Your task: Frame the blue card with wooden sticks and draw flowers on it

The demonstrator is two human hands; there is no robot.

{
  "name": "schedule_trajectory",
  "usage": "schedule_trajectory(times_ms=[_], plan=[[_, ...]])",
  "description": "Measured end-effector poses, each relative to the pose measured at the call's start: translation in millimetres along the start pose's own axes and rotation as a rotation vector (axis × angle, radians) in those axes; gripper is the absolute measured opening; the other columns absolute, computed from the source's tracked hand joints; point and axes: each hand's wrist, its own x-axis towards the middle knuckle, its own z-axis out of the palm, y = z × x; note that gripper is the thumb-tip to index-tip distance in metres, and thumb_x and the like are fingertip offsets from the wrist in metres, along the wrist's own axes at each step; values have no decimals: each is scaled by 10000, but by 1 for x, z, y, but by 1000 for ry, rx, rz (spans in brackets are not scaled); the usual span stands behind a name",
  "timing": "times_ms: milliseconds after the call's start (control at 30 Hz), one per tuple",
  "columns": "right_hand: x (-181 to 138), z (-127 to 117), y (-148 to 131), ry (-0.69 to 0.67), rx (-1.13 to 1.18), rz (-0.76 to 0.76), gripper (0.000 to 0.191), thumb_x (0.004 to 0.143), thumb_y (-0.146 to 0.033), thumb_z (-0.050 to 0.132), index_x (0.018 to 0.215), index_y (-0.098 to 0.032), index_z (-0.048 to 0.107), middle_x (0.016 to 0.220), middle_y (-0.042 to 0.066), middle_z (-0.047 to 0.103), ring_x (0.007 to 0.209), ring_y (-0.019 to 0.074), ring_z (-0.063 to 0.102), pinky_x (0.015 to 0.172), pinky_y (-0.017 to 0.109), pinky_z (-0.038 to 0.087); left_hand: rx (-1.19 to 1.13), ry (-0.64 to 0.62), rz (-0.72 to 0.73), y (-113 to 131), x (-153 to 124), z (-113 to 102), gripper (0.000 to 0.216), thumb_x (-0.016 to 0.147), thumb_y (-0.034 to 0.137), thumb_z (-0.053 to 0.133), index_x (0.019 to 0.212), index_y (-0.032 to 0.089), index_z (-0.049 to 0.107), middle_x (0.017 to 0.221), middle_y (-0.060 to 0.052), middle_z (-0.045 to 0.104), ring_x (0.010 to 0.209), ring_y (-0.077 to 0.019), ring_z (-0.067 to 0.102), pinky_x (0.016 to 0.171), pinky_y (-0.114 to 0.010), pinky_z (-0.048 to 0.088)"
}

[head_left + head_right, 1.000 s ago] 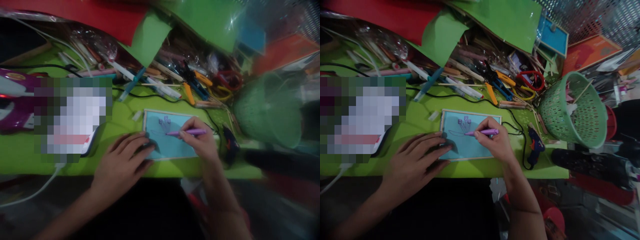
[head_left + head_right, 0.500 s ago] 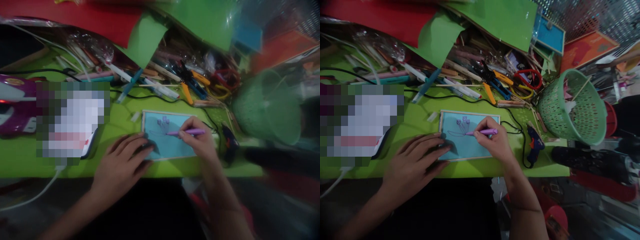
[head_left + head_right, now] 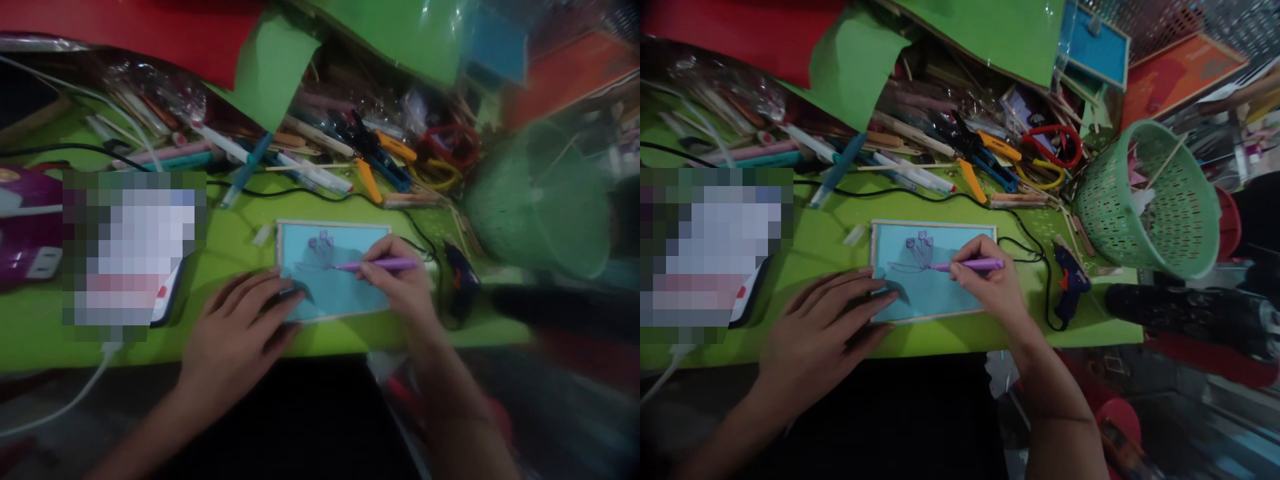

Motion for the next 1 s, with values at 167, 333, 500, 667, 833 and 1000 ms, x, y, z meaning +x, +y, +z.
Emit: schedule_trajectory(times_ms=[167,333,500,667,833,1000], plan=[[1,3,-3,-5,-55,4,165,826,-317,800,830,-220,667,724,-17,694,655,140,660,571,258,479,4,-5,11,0,0,0,283,956,195,707,1239,202,682,1228,-88,739,1239,-335,668,1024,-542,527],[2,4,-6,-4,-87,-1,156,819,-313,787,810,-218,664,711,-19,675,647,133,633,560,258,463,15,-7,18,-1,0,0,284,963,211,706,1246,201,676,1229,-90,739,1251,-331,659,1024,-540,530],[3,5,-9,-21,-95,10,137,827,-302,777,806,-222,669,697,-24,671,627,125,612,554,257,454,12,-16,16,-2,0,0,303,962,212,709,1263,208,669,1234,-86,735,1255,-330,654,1037,-546,525],[4,5,-11,-27,-134,4,120,829,-281,757,791,-221,660,687,-22,658,624,127,592,551,261,435,-10,-14,14,-2,0,0,314,944,183,721,1254,199,674,1237,-92,734,1247,-332,657,1043,-547,524],[4,4,-10,-16,-143,2,108,822,-267,740,785,-222,650,704,-21,652,641,131,580,565,268,422,-1,-7,21,-2,0,-1,320,933,179,727,1247,202,673,1230,-93,734,1239,-331,662,1044,-542,526],[5,3,-12,13,-161,-10,94,807,-246,711,764,-220,632,690,-26,634,643,133,567,587,276,421,1,-6,27,-2,1,-1,328,936,170,720,1258,202,666,1225,-93,731,1246,-328,664,1045,-529,530]])
